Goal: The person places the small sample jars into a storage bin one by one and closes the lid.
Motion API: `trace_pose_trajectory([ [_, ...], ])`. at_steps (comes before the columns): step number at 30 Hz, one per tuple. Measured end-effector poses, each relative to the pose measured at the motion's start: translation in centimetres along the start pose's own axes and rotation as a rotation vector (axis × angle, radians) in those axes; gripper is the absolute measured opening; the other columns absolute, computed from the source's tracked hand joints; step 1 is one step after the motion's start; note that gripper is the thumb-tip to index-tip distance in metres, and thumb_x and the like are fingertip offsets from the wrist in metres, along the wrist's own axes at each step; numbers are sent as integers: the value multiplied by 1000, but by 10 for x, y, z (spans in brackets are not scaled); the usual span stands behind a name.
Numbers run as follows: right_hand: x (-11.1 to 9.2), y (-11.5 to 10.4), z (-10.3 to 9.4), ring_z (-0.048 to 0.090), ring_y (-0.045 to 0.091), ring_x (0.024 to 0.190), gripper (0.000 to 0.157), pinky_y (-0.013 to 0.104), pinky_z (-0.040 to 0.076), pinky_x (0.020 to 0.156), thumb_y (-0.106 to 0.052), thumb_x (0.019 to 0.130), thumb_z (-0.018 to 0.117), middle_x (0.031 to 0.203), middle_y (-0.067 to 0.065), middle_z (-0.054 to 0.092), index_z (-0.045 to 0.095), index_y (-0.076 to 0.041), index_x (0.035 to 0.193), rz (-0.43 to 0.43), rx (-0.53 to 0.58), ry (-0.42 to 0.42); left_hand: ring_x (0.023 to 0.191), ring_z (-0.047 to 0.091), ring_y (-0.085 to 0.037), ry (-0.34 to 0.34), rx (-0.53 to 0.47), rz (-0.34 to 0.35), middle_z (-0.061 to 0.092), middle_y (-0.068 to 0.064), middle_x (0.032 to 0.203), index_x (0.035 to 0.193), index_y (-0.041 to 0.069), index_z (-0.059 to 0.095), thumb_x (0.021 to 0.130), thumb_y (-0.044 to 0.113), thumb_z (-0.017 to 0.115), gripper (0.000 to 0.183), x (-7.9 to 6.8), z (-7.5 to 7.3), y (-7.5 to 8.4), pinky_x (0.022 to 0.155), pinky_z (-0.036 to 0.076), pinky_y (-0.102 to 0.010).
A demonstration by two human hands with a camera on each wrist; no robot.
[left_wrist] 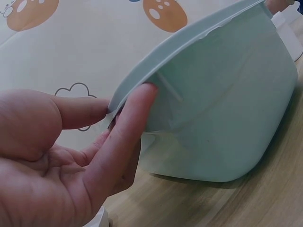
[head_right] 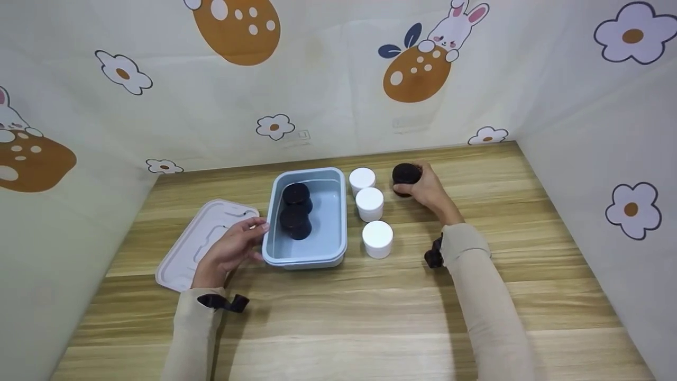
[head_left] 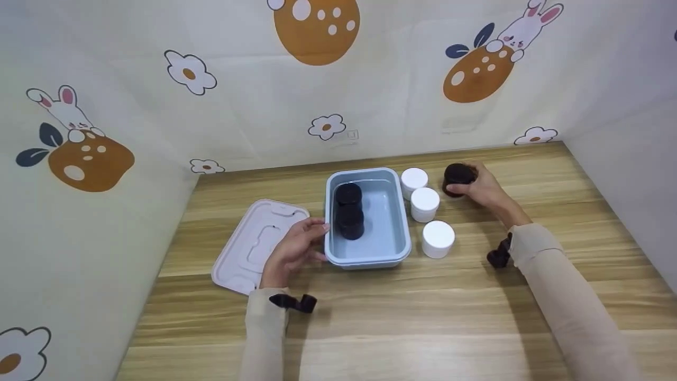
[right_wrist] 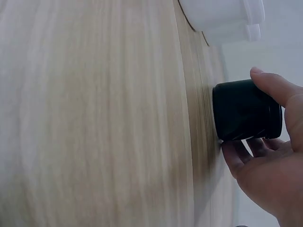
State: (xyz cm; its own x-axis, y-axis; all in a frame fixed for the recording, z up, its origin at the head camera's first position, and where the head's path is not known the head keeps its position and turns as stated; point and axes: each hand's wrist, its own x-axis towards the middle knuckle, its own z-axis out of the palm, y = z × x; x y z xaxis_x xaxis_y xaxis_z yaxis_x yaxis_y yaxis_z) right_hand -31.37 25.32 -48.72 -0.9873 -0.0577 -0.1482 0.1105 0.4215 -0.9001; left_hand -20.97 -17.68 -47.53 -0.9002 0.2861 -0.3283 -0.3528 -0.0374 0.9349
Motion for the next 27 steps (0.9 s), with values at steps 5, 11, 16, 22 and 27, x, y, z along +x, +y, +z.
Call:
trace_pose_trajectory([
  [5, -1, -6, -1, 38, 38, 141, 91, 47, 28, 125, -21, 86, 80, 153, 29, 38, 23, 7, 151, 9, 20, -2, 84, 66, -17, 15, 5, -8, 60, -9, 107, 129, -3, 44, 101, 15, 56, 36, 0, 1, 0, 50, 60, -28],
  [11, -6, -23, -6, 39, 37, 140, 86, 47, 32, 123, -22, 86, 80, 152, 27, 39, 29, 5, 149, -37, 10, -11, 82, 66, -18, 38, -15, -19, 59, -9, 110, 128, -1, 45, 101, 14, 57, 33, 1, 1, -2, 49, 60, -28],
  [16, -15, -38, -10, 42, 34, 138, 80, 44, 35, 119, -21, 86, 79, 149, 23, 44, 34, 0, 149, -94, -13, -10, 84, 66, -18, 40, -18, -25, 59, -8, 109, 128, 0, 46, 101, 13, 56, 32, 2, 2, -2, 49, 60, -27],
  [22, -30, -59, -8, 42, 31, 141, 79, 28, 40, 110, -23, 86, 80, 146, 17, 48, 36, -3, 149, -150, 14, -36, 83, 66, -17, 42, -25, -16, 59, -6, 106, 127, 0, 46, 101, 13, 56, 32, 1, 1, 0, 48, 59, -27],
  [27, -44, -76, 2, 47, 24, 136, 73, 11, 42, 97, -17, 86, 80, 137, 7, 53, 40, -4, 146, -215, 56, -63, 80, 66, -15, 6, -31, -3, 62, -5, 101, 127, -1, 44, 101, 12, 55, 31, 0, 1, 0, 48, 59, -25],
])
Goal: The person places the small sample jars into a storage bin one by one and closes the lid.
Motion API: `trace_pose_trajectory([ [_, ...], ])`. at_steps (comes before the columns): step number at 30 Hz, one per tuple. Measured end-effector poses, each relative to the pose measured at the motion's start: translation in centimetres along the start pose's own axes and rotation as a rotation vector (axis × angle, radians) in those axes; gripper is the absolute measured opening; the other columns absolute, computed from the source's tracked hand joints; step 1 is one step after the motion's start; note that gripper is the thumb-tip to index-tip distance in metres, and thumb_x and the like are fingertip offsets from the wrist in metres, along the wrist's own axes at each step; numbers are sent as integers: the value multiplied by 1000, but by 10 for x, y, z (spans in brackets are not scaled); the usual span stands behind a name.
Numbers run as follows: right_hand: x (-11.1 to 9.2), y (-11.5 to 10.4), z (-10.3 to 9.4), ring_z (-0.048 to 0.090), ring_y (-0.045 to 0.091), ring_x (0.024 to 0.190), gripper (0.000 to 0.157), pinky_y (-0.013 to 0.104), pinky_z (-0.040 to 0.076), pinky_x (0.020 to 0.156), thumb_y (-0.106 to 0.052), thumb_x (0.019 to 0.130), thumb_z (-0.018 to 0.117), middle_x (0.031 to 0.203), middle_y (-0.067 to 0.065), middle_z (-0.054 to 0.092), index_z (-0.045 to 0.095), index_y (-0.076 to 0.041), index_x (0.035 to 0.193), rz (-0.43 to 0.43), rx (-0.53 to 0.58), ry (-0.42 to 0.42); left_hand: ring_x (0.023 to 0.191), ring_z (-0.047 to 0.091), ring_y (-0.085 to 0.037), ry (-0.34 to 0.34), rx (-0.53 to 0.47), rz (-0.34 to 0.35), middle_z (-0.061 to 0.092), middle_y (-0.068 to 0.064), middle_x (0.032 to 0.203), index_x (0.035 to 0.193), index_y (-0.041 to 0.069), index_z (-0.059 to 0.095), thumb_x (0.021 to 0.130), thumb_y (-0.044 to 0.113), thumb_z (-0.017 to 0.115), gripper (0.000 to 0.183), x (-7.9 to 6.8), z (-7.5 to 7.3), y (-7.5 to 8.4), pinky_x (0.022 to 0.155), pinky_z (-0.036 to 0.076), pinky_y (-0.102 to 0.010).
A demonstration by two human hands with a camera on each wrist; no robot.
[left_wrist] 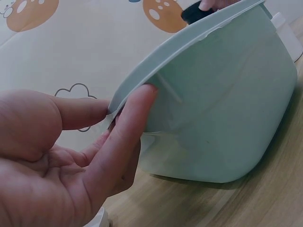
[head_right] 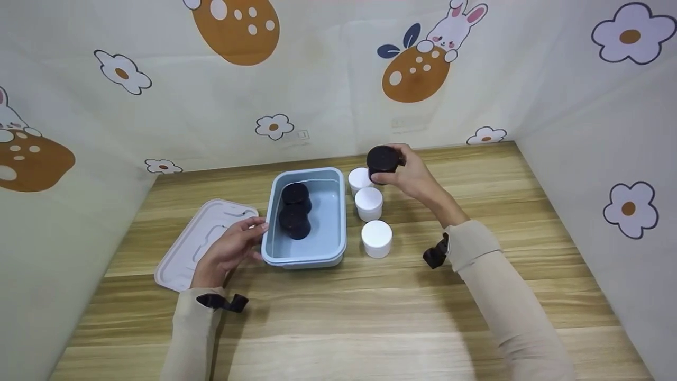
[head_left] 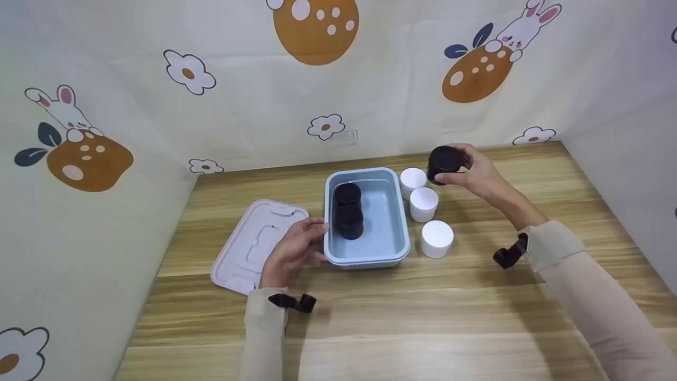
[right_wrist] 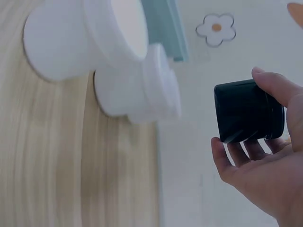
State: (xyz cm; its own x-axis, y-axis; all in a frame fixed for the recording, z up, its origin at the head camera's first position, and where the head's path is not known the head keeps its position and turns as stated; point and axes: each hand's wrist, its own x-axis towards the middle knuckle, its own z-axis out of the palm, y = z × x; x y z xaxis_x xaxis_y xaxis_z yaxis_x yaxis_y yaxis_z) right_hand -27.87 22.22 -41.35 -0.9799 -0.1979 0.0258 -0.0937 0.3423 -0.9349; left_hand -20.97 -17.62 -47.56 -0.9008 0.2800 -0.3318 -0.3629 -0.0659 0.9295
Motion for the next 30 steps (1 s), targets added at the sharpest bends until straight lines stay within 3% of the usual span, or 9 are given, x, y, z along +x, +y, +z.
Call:
trace_pose_trajectory([
  [8, -10, -28, 27, 55, 6, 119, 72, 10, 52, 90, -4, 83, 79, 134, 4, 52, 41, -4, 144, -75, 75, -48, 76, 66, -15, 8, -5, -13, 61, -6, 101, 124, 2, 46, 101, 13, 56, 27, -1, 1, 0, 48, 59, -25],
  [16, -27, -54, 55, 51, 27, 133, 72, 11, 53, 89, -3, 83, 79, 142, 13, 47, 41, -4, 144, -116, 64, -163, 77, 66, -16, 12, 12, -14, 61, -5, 102, 126, 1, 46, 101, 15, 57, 31, -1, 0, 0, 47, 59, -26],
  [25, -41, -62, 92, 57, 30, 120, 70, 16, 55, 88, -7, 80, 83, 135, 17, 55, 49, -4, 141, -190, -15, -221, 79, 67, -17, 6, 18, -12, 63, -7, 103, 128, 0, 46, 101, 16, 57, 33, -1, 0, -1, 49, 59, -26],
  [30, -47, -55, 113, 60, 34, 118, 68, 28, 56, 91, -10, 78, 85, 129, 19, 59, 51, -3, 137, -217, -82, -242, 79, 67, -16, 13, 0, 0, 65, -6, 99, 126, 0, 47, 101, 14, 58, 31, -1, 0, -1, 47, 59, -26],
])
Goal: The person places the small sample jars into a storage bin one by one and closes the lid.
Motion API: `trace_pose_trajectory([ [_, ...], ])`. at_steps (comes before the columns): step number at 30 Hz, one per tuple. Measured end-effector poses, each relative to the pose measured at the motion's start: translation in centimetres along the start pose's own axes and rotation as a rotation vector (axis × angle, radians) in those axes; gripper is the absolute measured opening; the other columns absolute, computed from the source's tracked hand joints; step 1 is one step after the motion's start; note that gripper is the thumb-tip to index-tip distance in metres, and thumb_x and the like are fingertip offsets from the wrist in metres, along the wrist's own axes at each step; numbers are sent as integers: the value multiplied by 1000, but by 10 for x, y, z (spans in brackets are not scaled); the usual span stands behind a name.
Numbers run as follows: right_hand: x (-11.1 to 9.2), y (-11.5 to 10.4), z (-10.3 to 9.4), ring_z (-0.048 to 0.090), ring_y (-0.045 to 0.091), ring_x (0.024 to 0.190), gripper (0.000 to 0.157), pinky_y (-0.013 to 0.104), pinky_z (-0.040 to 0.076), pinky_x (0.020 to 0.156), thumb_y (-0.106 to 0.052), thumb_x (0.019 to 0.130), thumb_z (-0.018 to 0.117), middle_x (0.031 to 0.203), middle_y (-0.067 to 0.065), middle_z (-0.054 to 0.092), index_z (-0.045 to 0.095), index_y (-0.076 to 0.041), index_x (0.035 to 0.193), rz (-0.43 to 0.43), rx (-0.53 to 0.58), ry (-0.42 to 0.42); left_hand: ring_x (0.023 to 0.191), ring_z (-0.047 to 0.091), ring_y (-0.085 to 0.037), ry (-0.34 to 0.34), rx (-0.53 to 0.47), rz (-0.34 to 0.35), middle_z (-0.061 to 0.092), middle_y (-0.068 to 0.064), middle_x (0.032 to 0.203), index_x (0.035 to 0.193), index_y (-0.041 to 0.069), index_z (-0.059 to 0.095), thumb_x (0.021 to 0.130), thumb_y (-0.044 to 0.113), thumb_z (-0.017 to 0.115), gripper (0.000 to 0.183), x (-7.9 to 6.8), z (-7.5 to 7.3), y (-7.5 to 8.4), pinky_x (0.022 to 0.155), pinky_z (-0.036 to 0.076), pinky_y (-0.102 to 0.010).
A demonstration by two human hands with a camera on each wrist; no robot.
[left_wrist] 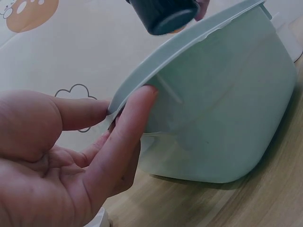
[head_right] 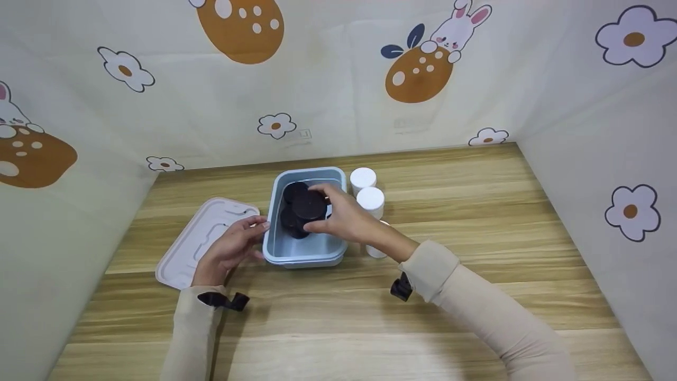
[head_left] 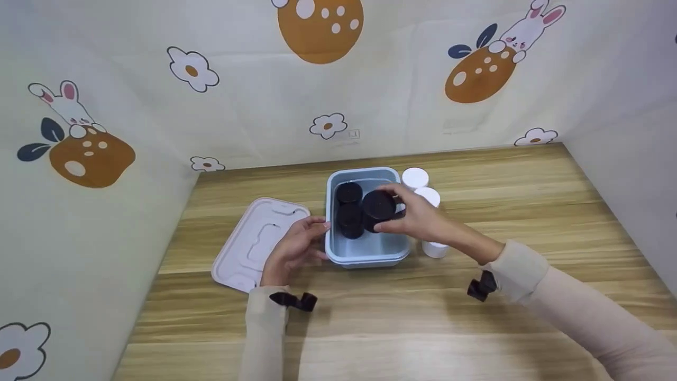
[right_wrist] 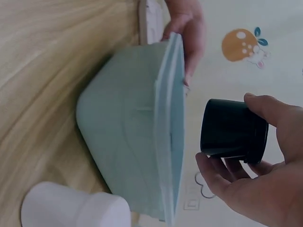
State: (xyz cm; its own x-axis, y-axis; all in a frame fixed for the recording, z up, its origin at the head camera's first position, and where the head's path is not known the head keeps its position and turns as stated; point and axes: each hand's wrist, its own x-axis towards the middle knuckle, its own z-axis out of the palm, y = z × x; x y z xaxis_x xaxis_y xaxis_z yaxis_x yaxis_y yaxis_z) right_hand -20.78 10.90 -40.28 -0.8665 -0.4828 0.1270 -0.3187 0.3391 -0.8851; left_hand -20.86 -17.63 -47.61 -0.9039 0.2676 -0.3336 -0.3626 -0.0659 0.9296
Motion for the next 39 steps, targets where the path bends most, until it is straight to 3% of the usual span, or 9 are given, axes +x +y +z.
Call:
trace_pose_trajectory([
  [5, 0, 8, 16, 58, 38, 123, 69, 47, 51, 104, -14, 78, 85, 133, 19, 60, 50, -2, 136, 10, -86, -34, 80, 67, -17, 0, 9, -6, 64, -7, 101, 128, -1, 47, 101, 14, 57, 33, 0, 1, 0, 48, 59, -26],
  [8, 0, 11, 23, 58, 39, 122, 69, 52, 51, 105, -14, 78, 85, 133, 20, 60, 49, -1, 135, 8, -112, -61, 79, 67, -17, 3, 12, -9, 63, -8, 100, 128, -1, 47, 101, 14, 57, 32, 1, 1, 0, 48, 59, -27],
  [12, 3, 15, 31, 59, 39, 122, 69, 51, 51, 106, -12, 75, 86, 129, 20, 62, 51, 0, 133, -10, -164, -98, 81, 67, -18, 4, 4, -5, 64, -6, 99, 127, -1, 48, 101, 13, 57, 32, 1, 1, 1, 47, 59, -26],
  [20, 8, 18, 43, 59, 35, 113, 67, 50, 52, 102, -10, 70, 89, 121, 21, 63, 57, 3, 127, -162, -284, -133, 79, 67, -15, -8, -3, -3, 63, -4, 98, 127, -2, 47, 101, 13, 56, 31, 1, -1, 0, 48, 59, -26],
  [31, 15, 22, 61, 60, 29, 101, 66, 41, 57, 91, -6, 66, 90, 112, 18, 66, 62, 0, 126, -159, -371, -128, 78, 69, -15, -21, 54, -18, 64, -4, 102, 132, -2, 45, 102, 19, 57, 39, 0, -2, 0, 48, 59, -26],
  [39, 16, 21, 66, 61, 31, 98, 65, 41, 58, 88, 0, 68, 88, 107, 21, 63, 62, 0, 127, -111, -376, -126, 58, 64, -15, 2, 42, -55, 66, -1, 95, 129, 3, 47, 101, 20, 59, 35, 0, -1, 1, 42, 53, -26],
])
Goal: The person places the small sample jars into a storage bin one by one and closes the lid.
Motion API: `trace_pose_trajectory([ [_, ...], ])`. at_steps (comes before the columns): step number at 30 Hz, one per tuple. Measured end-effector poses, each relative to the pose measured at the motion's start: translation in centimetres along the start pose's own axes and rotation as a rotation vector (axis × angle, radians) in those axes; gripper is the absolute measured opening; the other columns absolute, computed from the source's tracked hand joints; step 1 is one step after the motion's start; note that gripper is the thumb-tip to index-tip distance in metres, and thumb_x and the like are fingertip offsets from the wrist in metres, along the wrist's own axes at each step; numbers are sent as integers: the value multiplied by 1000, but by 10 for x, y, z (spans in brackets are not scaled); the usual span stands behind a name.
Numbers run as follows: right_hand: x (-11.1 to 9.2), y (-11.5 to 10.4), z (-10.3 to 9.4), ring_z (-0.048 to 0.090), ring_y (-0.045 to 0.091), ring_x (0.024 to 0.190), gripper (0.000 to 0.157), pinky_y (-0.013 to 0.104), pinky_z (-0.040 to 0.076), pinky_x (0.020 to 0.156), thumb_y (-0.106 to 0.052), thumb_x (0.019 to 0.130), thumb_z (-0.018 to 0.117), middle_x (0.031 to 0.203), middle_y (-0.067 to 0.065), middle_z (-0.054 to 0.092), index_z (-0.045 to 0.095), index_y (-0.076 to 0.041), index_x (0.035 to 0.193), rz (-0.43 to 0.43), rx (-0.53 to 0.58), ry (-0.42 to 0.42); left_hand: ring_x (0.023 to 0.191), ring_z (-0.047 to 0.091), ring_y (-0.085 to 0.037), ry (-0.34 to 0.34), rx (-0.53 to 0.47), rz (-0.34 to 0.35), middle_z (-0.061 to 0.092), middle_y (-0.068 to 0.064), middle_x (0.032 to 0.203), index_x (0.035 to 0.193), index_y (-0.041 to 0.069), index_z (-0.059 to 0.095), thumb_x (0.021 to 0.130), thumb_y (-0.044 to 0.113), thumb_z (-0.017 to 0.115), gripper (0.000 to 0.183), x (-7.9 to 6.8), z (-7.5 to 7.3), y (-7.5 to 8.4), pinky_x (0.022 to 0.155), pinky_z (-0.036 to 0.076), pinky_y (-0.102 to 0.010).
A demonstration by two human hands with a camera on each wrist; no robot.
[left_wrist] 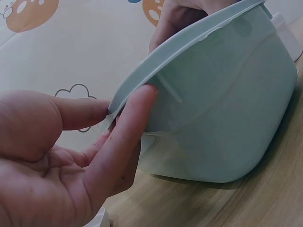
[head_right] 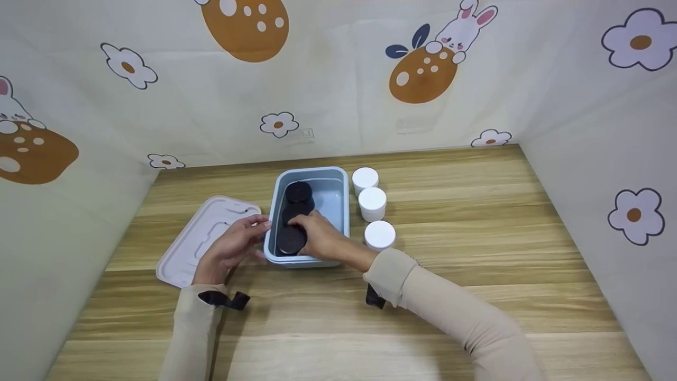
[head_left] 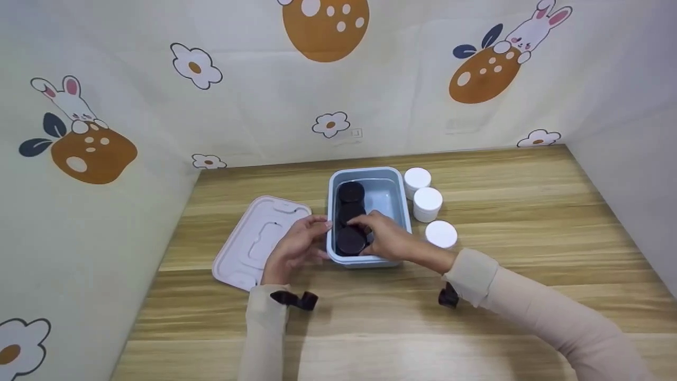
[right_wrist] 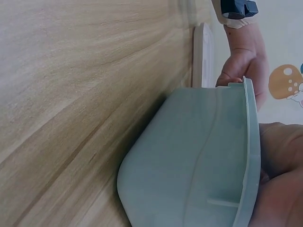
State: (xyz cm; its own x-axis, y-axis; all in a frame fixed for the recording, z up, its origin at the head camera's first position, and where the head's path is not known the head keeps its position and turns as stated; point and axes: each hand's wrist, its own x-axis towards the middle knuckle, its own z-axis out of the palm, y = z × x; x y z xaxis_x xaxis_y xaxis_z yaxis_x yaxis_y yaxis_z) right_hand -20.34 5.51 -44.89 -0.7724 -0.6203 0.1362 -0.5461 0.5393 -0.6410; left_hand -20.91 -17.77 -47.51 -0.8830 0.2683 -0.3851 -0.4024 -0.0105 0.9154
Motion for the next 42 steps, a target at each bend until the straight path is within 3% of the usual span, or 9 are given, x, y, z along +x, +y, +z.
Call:
trace_pose_trajectory([
  [9, 0, -3, -10, 65, 38, 109, 62, 49, 56, 99, 3, 72, 84, 116, 25, 60, 60, 4, 128, 87, 98, -72, 53, 62, -16, 16, -6, -18, 67, -2, 96, 130, 5, 46, 100, 22, 61, 37, 0, -1, -1, 41, 51, -27],
  [14, -5, -5, -26, 61, 39, 119, 57, 51, 55, 103, 0, 76, 82, 126, 24, 58, 60, 4, 129, 135, 200, -64, 61, 64, -16, 16, -4, -8, 66, -2, 95, 130, 4, 46, 99, 22, 61, 38, 0, -1, 0, 42, 52, -27],
  [22, -21, -2, -54, 60, 40, 121, 47, 43, 60, 96, 1, 83, 77, 127, 24, 62, 61, 5, 126, 74, 327, 65, 86, 67, -15, -21, -14, 60, 66, -3, 100, 128, -2, 46, 101, 15, 56, 34, 1, 0, -1, 50, 60, -27],
  [25, -28, 1, -61, 63, 36, 118, 44, 44, 60, 94, 2, 83, 77, 124, 22, 65, 63, 5, 124, 45, 353, 126, 84, 67, -15, -19, -21, 54, 65, -3, 98, 127, -2, 47, 101, 14, 56, 32, 1, 0, -1, 50, 60, -26],
  [27, -33, 3, -64, 65, 26, 114, 42, 42, 61, 93, 3, 82, 78, 122, 21, 65, 64, 5, 122, 37, 362, 166, 83, 67, -15, -19, -24, 53, 65, -3, 98, 127, -2, 47, 101, 13, 55, 31, 1, 0, -1, 49, 60, -26],
  [30, -42, 7, -67, 63, 7, 108, 42, 31, 61, 91, 4, 81, 78, 121, 22, 64, 65, 5, 121, 33, 382, 221, 82, 67, -15, -22, -17, 55, 64, -3, 98, 127, -2, 47, 102, 13, 55, 31, 2, 0, -1, 49, 60, -26],
  [33, -51, 12, -69, 58, -4, 103, 42, 25, 60, 90, 4, 80, 79, 119, 20, 64, 66, 4, 120, 30, 364, 268, 81, 66, -15, -24, -13, 55, 63, -3, 99, 127, -2, 47, 102, 14, 55, 31, 2, 0, -1, 49, 59, -26],
  [38, -67, 22, -72, 57, -3, 107, 45, 23, 58, 95, -1, 79, 82, 119, 14, 65, 67, 1, 121, 12, 323, 317, 81, 66, -15, -23, -21, 56, 61, -3, 99, 126, -1, 46, 101, 13, 55, 30, 2, -1, -1, 49, 59, -26],
  [42, -80, 35, -73, 56, -2, 112, 47, 12, 52, 95, -1, 77, 84, 121, 14, 64, 67, 0, 121, 3, 304, 355, 81, 65, -14, -21, -17, 52, 61, -3, 98, 125, -1, 46, 102, 13, 55, 29, 1, 0, -1, 49, 60, -27],
])
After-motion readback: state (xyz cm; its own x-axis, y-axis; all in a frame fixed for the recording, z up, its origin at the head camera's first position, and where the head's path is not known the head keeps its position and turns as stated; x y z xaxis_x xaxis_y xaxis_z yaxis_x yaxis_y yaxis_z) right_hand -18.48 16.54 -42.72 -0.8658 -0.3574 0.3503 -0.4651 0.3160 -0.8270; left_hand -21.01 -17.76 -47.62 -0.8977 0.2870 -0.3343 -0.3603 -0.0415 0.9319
